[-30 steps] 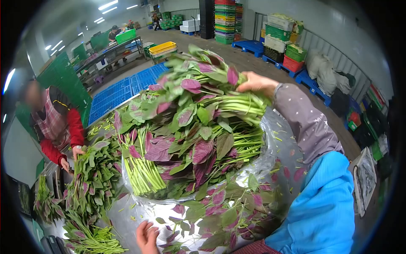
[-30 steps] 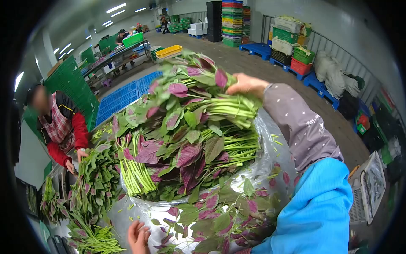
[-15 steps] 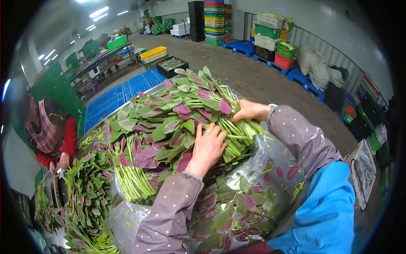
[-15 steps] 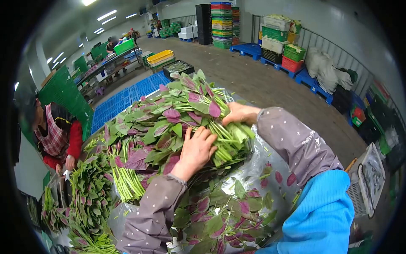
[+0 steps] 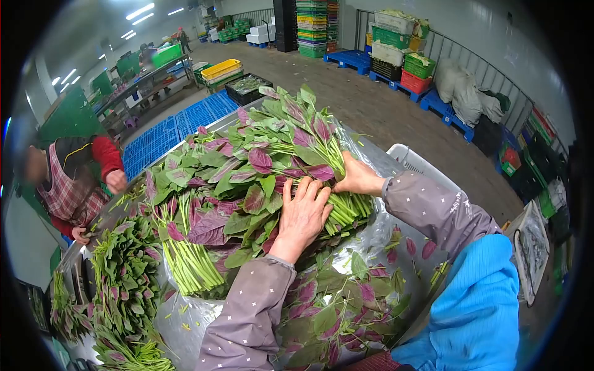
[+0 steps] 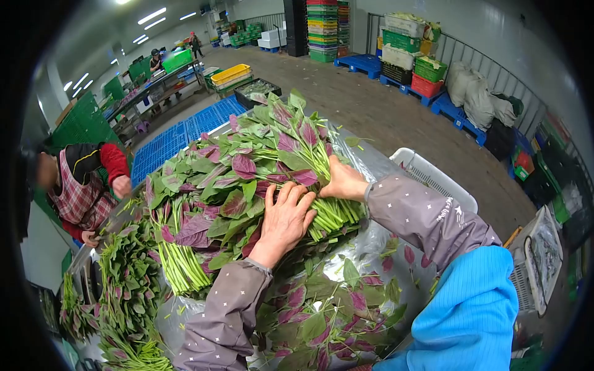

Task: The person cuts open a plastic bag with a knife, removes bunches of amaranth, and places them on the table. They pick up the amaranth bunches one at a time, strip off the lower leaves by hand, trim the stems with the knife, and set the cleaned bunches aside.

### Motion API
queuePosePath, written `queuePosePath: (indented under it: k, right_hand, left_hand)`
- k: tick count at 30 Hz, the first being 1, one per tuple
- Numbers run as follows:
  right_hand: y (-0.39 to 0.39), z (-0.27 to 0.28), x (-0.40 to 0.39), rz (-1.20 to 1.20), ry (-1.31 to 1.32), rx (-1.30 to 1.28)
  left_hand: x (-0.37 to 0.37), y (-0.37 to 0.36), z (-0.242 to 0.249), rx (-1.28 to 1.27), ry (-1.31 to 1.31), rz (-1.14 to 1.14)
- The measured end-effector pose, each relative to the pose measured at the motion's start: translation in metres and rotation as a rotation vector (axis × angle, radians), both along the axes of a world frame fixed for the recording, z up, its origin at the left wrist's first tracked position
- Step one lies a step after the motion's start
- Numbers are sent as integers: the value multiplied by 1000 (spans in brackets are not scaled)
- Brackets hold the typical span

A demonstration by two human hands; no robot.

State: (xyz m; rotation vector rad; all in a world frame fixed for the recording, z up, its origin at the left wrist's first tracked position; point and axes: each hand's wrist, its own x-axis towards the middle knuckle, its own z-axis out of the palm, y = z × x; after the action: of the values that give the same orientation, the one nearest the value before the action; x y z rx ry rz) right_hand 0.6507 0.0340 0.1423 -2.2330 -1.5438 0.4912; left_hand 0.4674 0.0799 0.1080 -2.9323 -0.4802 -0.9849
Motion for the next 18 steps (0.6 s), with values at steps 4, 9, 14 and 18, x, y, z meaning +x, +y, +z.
queuePosePath:
  k: [4,9,14,18]
  right_hand:
    - [0,-11,-11,-89,-8,67]
    - [-1,-15,-15,-83,-106,157]
    - [11,34,-1,15,-490,232]
    - [20,75,6,163,-927,486]
  left_hand:
    - [-1,-3,-1,47,-6,21]
    - [-8,-4,-4,79,-2,4]
    - [-15,-5,-8,87,-7,15]
    - [-16,-5,-8,117,-8,37]
